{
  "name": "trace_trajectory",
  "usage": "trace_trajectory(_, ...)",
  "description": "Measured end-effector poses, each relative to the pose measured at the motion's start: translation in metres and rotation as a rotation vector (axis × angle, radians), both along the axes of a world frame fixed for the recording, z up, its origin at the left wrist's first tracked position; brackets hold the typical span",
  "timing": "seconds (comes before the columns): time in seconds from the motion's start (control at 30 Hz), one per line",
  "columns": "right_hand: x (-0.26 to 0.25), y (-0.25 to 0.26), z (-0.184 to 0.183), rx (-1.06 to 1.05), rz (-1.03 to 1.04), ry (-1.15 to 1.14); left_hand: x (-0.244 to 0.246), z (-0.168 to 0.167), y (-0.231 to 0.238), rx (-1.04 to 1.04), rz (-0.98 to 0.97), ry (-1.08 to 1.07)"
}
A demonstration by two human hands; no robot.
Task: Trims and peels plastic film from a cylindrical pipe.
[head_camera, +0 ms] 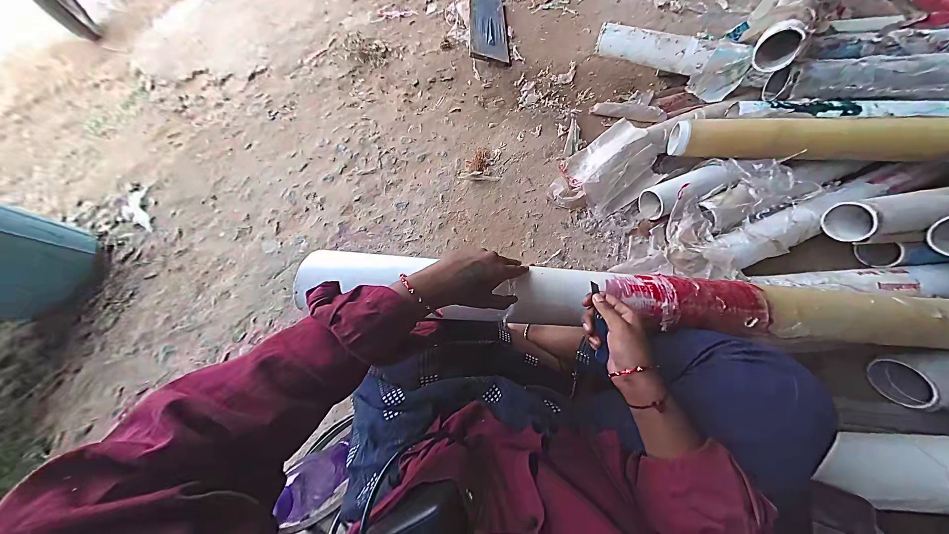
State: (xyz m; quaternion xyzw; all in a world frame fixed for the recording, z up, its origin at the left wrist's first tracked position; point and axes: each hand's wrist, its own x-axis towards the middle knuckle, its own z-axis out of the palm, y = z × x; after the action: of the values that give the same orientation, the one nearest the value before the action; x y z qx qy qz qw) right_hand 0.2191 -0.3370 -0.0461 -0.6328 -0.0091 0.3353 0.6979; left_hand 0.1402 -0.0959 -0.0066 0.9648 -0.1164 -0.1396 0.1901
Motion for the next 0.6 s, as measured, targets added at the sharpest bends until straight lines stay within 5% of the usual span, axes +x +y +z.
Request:
trace_trajectory(0.13, -0.004, 0.003, -0.005, -0.033, 0.074, -0.004, -0.005, -0.009, -0.02, 0.139, -0.039, -0.118)
trace_trajectory(0.27, -0.005, 0.005, -0.005, -0.05, 0.082, 0.003, 0.004, 0.004, -0.045, 0.328, 0.037, 0.176)
trace_trajectory(0.37, -0.006, 0.005, -0.006, -0.049, 0.081, 0.002, 0.005, 0.001, -0.051, 0.438, -0.007, 0.204)
trace_trajectory(0.5, -0.009, 0.002, -0.012, -0.084, 0.15, -0.18, 0.003, 0.002, -0.016, 0.131, -0.033, 0.067)
trace_trajectory(0.6, -0.015, 0.0, -0.025, -0.277, 0.274, -0.741, -0.013, -0.007, 0.022, -0.064, 0.119, -0.023)
